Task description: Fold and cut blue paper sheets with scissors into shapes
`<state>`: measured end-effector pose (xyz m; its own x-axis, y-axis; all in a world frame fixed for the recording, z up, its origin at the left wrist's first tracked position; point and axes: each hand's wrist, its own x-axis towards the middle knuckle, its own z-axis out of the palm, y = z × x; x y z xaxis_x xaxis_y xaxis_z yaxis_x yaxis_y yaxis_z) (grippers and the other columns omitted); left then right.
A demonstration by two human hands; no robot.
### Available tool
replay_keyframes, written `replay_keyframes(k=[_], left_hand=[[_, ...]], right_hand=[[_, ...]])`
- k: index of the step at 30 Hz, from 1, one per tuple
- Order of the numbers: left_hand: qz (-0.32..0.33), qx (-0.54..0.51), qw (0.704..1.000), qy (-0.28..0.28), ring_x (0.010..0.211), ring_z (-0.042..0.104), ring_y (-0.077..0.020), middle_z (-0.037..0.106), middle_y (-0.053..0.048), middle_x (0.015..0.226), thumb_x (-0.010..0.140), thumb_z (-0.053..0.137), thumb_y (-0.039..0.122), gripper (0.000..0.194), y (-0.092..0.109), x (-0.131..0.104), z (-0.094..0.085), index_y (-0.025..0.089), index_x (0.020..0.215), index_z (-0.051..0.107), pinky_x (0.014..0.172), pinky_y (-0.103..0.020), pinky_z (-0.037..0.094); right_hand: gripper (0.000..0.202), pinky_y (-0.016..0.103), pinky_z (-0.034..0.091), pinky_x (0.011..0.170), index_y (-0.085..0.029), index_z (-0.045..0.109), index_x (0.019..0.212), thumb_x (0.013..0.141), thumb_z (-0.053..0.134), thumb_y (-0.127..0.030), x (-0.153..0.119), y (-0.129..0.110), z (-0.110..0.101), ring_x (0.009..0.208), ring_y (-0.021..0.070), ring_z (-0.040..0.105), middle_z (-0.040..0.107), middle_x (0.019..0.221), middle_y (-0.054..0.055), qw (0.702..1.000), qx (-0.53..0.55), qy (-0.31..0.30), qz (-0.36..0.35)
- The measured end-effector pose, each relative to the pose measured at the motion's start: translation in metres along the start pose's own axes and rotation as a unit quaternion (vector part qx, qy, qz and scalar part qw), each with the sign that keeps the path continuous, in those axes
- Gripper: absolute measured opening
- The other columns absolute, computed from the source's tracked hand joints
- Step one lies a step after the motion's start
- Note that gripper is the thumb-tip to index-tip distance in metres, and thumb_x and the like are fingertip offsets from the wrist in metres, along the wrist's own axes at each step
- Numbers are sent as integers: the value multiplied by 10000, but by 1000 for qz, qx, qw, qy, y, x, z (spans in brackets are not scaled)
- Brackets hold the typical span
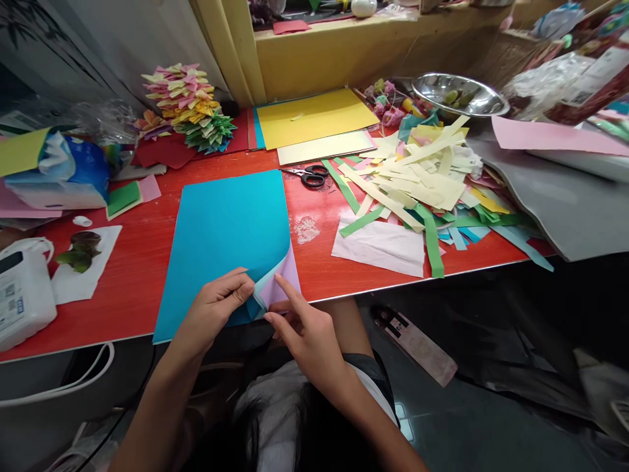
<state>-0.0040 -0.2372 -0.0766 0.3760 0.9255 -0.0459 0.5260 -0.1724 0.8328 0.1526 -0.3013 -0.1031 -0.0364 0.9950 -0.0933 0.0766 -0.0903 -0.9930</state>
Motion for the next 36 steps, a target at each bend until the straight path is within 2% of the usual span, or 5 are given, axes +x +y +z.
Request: replay_keyframes(k=[6,17,21,28,36], left_hand=[[-9,7,1000,18,779,548,-170,537,-8,683,871,442,398,324,-3,-1,2,193,631,519,663,-238,417],[-14,19,999,32,754,563,-167,589,-11,715,849,470,400,311,-4,-4,3,193,635,560,662,-236,414],[-17,21,999,33,785,563,-173,595,-19,742,849,472,399,310,-5,-4,4,187,642,565,641,-228,405],[-16,23,999,31,829,564,-171,590,-8,724,861,466,410,320,-3,-4,3,190,660,582,681,-223,416],[-6,34,999,10,1168,503,-224,683,28,836,857,492,424,259,-7,-5,5,233,762,638,977,-303,373]], right_hand=[[350,218,487,503,-205,515,1101,809,603,-377,2,0,-3,500,106,583,650,694,-16,993,98,59,38],[279,188,388,404,-177,517,690,827,568,-415,6,-3,-19,402,85,506,574,529,-25,994,30,48,89],[181,174,322,406,-184,552,779,806,612,-352,3,-6,-20,414,58,433,500,521,-60,993,-33,110,40],[310,177,277,365,-161,663,965,847,541,-421,5,-6,-21,353,47,371,494,465,-52,994,-13,1,104],[384,149,287,330,-132,637,1074,841,543,-422,10,0,-32,309,46,432,557,483,-34,981,84,-68,159]])
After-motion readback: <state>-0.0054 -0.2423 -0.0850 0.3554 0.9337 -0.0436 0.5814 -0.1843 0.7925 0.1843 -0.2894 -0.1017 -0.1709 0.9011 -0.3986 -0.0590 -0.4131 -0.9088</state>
